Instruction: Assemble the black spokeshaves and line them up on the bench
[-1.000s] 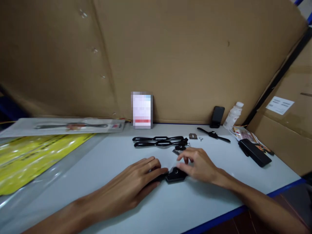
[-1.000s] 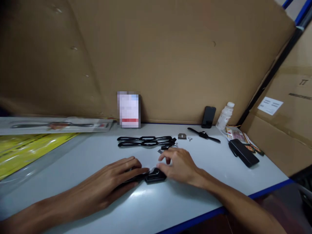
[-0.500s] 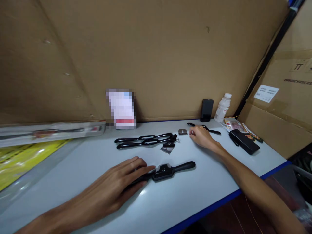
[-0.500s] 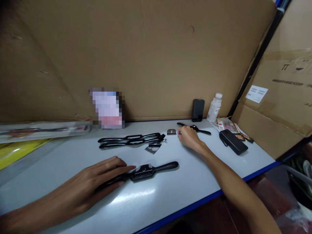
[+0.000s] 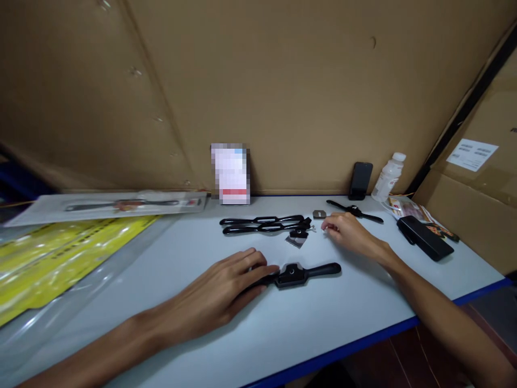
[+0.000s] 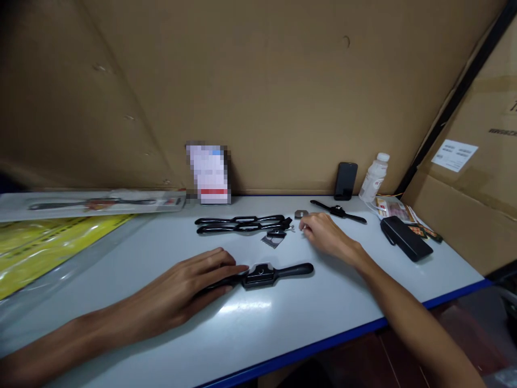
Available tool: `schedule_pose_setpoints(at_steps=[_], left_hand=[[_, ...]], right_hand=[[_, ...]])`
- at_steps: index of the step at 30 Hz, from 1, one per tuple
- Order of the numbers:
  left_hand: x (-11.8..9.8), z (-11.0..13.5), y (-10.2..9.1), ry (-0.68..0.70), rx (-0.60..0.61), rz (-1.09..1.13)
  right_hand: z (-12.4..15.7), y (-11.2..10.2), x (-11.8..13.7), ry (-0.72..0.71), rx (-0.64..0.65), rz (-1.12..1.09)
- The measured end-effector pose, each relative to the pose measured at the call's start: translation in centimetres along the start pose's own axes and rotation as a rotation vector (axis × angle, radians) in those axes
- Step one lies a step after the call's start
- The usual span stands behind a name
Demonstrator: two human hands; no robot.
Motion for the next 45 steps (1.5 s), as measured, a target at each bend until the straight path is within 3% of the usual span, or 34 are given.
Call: schedule_pose_setpoints(at_steps=[4,10,23,32,38,45], left_hand=[[-0.2,-0.1,-0.1,0.009,-0.008,-0.007],[-0.8,-0.6,-0.8,0.031,-0.016,-0.007],[-1.0,-0.7,-0.9,0.032,-0.026,0.005],[-1.1,-0.8,-1.0,0.036,-0.028,0.021],[-1.0,-0.8,-0.9,0.042,-0.027,0.022],[-0.9,-0.9,-0.8,0.032,-0.005,0.004]], right_hand=[[0.3,0.7,4.0,-0.051,0.018,-0.303],[1.9,1.8,9.2,-0.201,0.066,-0.362],[1.7,3.9,8.6,-0.199,0.073,-0.267],[2.4,3.7,10.1,-0.335,0.061,-0.099],[2.1,3.7,9.9,-0.256,0.036,-0.018],[1.9,4.2,10.6,-0.332,0.093,0.102]])
Point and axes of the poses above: each hand's wrist, its own z-axis away from the middle knuckle, its own y-axis out of the palm, x = y × z, the point moved 9 cm from there along -z, towards the middle knuckle, and after that the axes turned 1 degree about z, right-handed, at the moved point
